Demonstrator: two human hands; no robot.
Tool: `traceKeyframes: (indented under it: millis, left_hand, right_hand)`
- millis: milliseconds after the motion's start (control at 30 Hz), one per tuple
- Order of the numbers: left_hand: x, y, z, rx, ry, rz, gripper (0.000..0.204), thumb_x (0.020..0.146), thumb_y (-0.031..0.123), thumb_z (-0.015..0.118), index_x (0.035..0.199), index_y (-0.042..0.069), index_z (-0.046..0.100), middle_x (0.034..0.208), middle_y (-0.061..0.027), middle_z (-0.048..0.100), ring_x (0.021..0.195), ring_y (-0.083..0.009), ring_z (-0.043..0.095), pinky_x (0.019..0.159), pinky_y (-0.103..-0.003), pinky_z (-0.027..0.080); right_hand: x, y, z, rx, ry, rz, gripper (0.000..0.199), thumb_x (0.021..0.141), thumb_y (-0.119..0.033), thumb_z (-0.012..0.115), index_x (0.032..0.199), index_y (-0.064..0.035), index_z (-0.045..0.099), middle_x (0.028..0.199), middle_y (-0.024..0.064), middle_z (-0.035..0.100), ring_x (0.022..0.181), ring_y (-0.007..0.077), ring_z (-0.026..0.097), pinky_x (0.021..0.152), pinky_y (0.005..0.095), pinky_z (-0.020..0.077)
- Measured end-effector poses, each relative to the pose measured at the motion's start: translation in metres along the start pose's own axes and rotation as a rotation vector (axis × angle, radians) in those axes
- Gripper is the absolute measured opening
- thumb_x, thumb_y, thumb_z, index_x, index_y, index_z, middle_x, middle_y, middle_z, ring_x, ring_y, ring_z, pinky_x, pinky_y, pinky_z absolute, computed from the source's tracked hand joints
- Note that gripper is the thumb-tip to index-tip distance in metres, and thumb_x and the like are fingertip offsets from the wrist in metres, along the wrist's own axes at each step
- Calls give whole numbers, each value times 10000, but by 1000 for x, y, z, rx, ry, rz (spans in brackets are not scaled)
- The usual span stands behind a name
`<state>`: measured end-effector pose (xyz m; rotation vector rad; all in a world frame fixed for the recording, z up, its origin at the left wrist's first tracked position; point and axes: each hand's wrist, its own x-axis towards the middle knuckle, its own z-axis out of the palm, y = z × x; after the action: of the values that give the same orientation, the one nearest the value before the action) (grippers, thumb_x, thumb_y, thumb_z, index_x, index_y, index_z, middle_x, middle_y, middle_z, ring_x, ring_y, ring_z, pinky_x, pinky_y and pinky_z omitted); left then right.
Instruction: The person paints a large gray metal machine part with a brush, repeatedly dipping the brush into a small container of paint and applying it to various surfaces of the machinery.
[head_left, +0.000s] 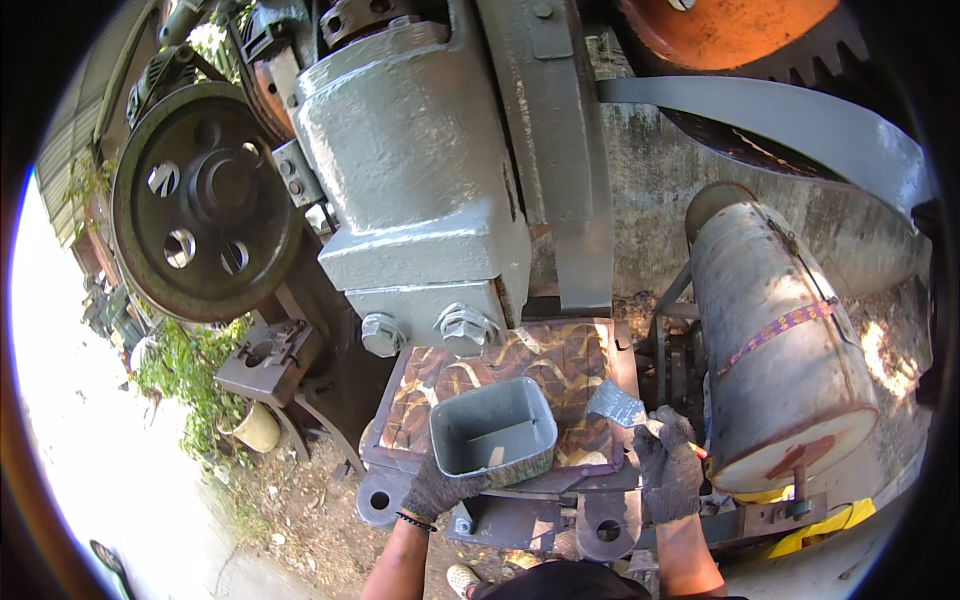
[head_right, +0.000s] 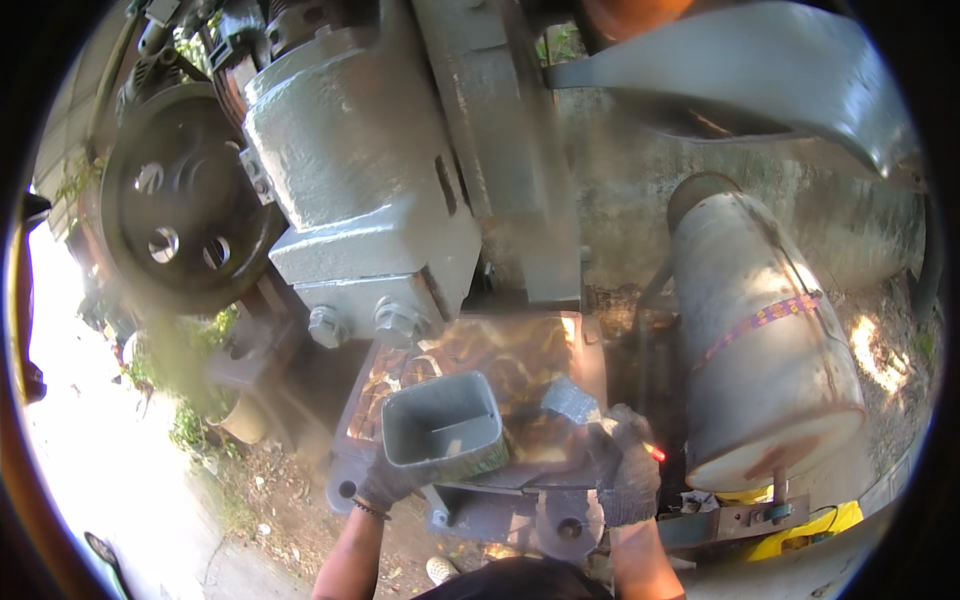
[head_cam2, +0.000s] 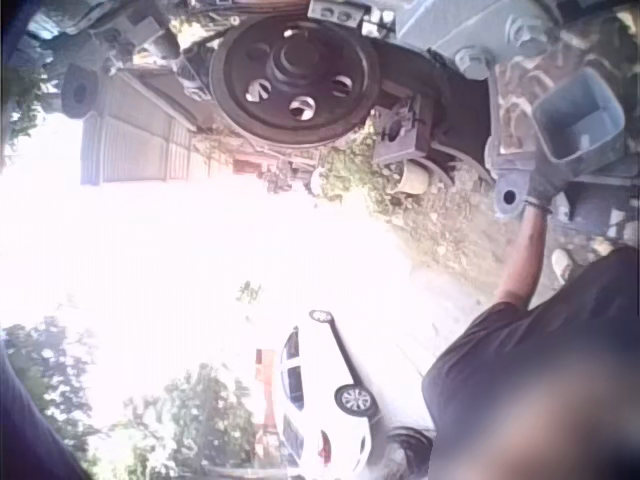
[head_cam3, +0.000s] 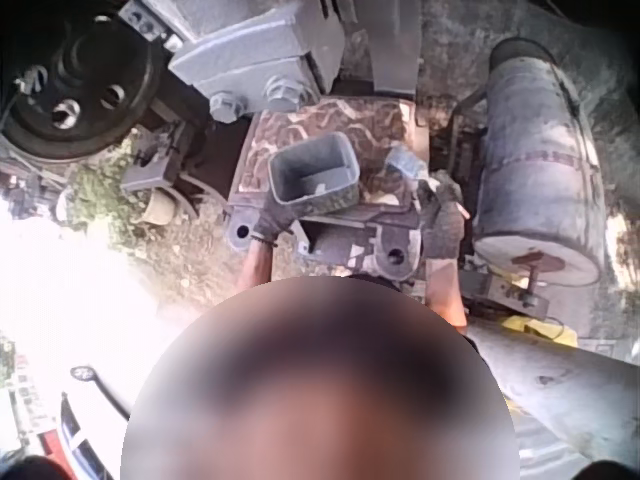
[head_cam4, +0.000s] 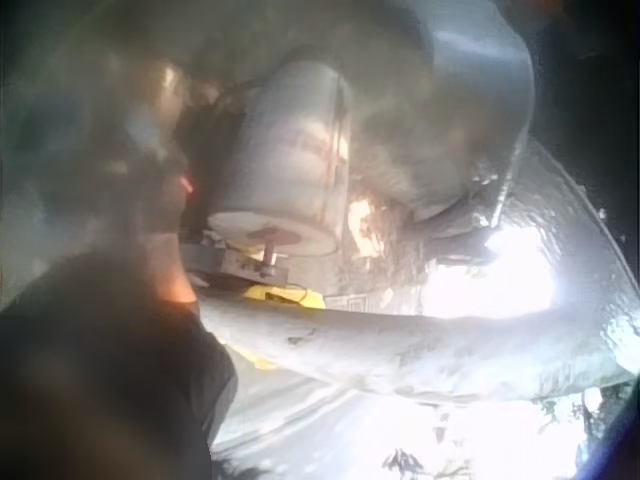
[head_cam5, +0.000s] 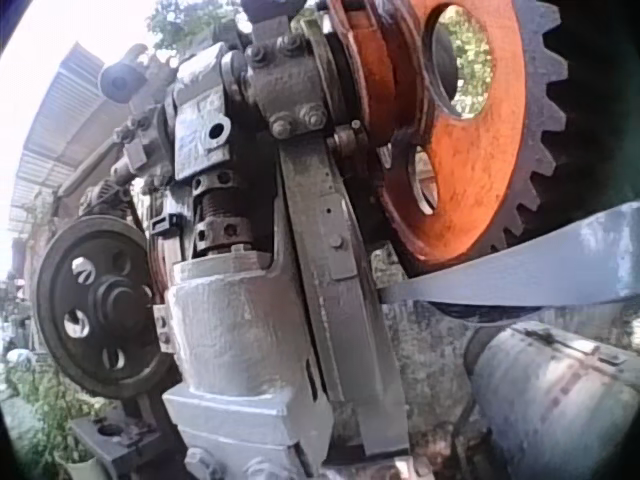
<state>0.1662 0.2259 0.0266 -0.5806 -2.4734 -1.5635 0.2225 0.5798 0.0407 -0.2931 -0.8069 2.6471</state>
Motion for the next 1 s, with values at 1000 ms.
traceKeyframes:
  millis: [1000]
  left_hand:
    - [5,-4,2,-44,48,118,1166,730,440,928,1614,3,305,1586,-239,418,1511,-386,392,1259,-470,319]
  right_hand:
    - [-18,11,25,-1327,86,-788,315,1015,-212,717,1238,4,665,1169,129,687,1044,260,678,945,387,557]
